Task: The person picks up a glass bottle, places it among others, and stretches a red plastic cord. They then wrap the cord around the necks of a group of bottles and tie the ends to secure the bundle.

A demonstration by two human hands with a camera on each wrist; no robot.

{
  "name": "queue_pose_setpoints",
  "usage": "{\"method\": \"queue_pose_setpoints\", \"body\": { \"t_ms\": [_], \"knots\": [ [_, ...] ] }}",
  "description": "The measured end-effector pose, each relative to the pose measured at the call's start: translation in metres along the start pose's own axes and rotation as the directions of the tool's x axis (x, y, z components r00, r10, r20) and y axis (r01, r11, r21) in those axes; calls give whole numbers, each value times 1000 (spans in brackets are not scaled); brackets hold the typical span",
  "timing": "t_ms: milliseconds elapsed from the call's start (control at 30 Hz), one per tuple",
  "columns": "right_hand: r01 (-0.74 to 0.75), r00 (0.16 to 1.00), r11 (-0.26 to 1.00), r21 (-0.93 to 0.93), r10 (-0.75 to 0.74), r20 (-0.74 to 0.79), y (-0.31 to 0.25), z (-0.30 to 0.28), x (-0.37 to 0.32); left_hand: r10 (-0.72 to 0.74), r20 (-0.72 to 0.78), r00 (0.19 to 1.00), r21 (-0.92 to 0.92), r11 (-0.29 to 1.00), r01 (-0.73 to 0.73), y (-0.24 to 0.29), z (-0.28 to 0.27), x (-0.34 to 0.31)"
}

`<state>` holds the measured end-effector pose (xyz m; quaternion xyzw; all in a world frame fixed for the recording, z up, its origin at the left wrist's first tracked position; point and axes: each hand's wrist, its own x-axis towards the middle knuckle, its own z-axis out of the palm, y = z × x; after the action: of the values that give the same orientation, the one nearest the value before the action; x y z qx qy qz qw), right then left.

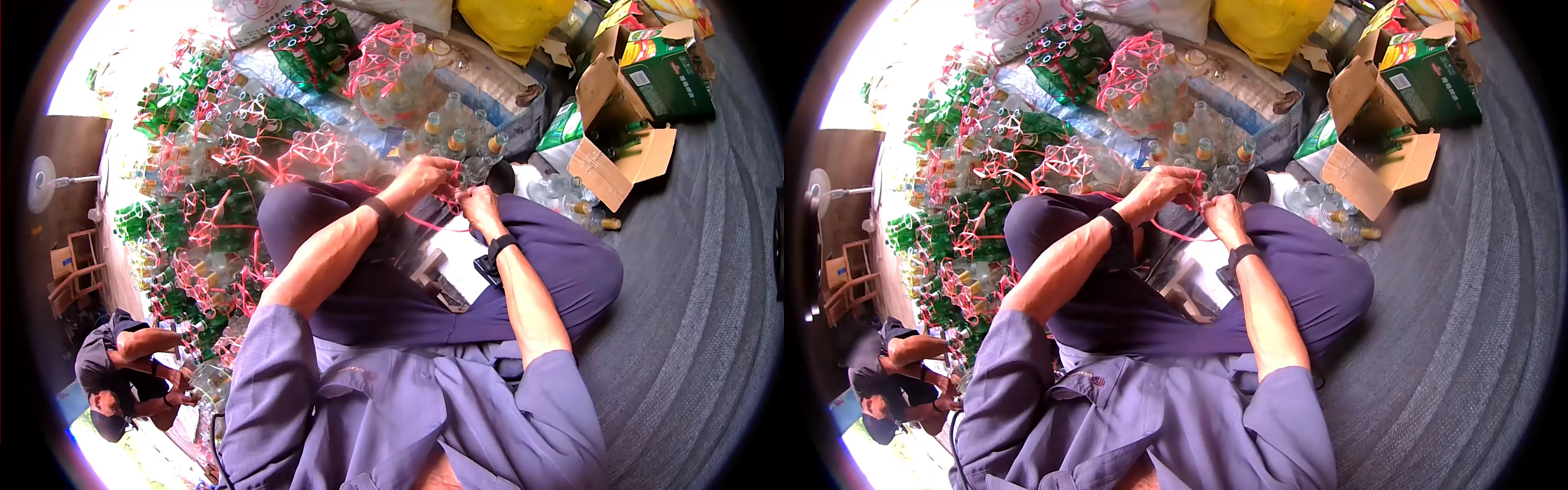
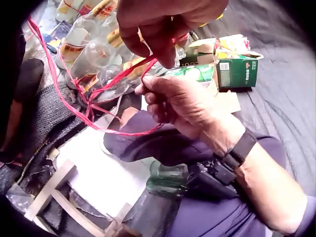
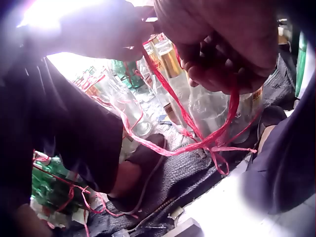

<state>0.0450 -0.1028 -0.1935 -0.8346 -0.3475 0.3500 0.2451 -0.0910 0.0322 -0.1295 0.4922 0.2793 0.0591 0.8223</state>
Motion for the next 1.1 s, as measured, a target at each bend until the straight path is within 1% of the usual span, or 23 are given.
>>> {"method": "queue_pose_setpoints", "body": {
  "t_ms": [33, 67, 100, 167, 200, 233, 300, 333, 400, 433, 467, 500, 533, 567, 600, 633, 700, 733, 833, 900, 967, 1033, 1100],
  "knots": [
    [-104, 992, 994, 37, 101, 74, -4, -1, 0, -40, -23, 999, 68, 997, 41, 1, 4, -1],
    [-137, 985, 990, 30, 133, 109, -9, -4, -1, -79, -47, 996, 135, 987, 84, 2, 7, -2],
    [-142, 984, 989, 33, 137, 109, -1, 2, 2, -84, -45, 995, 137, 987, 89, 2, 10, -2],
    [-29, 999, 999, 24, 28, 25, 14, 18, 9, -35, -114, 993, 385, 920, 77, 1, 13, 1],
    [-33, 999, 999, 17, 33, 20, 17, 21, 9, -4, -142, 990, 500, 863, 75, 1, 15, 2],
    [-37, 999, 999, 19, 36, 20, 18, 23, 10, -7, -140, 990, 501, 862, 77, -1, 16, 3],
    [-53, 999, 998, 41, 52, 15, 19, 27, 10, 65, -151, 986, 692, 720, 59, -3, 18, 7],
    [-48, 999, 999, 3, 48, -4, 17, 26, 9, 63, -150, 987, 693, 719, 59, -6, 19, 10],
    [-49, 999, 999, -21, 49, -12, 12, 25, 7, 153, -115, 982, 808, 589, 3, -11, 19, 17],
    [-48, 999, 998, -46, 47, -20, 8, 23, 7, 150, -113, 982, 809, 587, 3, -19, 17, 22],
    [-52, 998, 998, -43, 52, -21, -1, 18, 4, 241, -76, 968, 873, 484, -52, -27, 15, 27],
    [-128, 992, 990, -50, 129, 11, -11, 12, 1, 326, -28, 945, 923, 371, -100, -35, 14, 32],
    [-203, 978, 977, -59, 206, 43, -15, 9, -1, 322, -27, 946, 923, 371, -100, -31, 18, 31],
    [-206, 977, 977, -57, 208, 44, -10, 12, 1, 288, -45, 957, 953, 299, -46, -25, 23, 30],
    [-162, 984, 985, -63, 166, 62, -2, 17, 4, 255, -65, 965, 975, 223, 7, -20, 28, 29],
    [-119, 989, 991, -67, 125, 81, 4, 21, 7, 251, -63, 966, 975, 223, 6, -21, 29, 32],
    [-101, 992, 992, -68, 106, 74, 14, 29, 11, 250, -71, 966, 992, 119, 42, -23, 31, 39],
    [-79, 994, 994, -71, 84, 69, 14, 29, 11, 247, -68, 967, 992, 118, 39, -20, 33, 40],
    [-89, 992, 995, -43, 92, 83, 13, 23, 4, 256, -55, 965, 996, 75, 36, -18, 37, 44],
    [-105, 992, 993, -62, 109, 60, 10, 12, -7, 348, -61, 935, 996, 79, 36, -25, 36, 47],
    [-120, 992, 989, -81, 123, 37, 11, 2, -16, 344, -58, 937, 995, 102, 24, -34, 33, 52],
    [-102, 984, 943, -317, 143, 109, 18, -8, -21, 339, -54, 939, 992, 124, 12, -38, 31, 55],
    [-114, 978, 929, -353, 166, 122, 27, -13, -23, 275, -67, 959, 991, 133, 31, -39, 31, 57]
  ]
}}
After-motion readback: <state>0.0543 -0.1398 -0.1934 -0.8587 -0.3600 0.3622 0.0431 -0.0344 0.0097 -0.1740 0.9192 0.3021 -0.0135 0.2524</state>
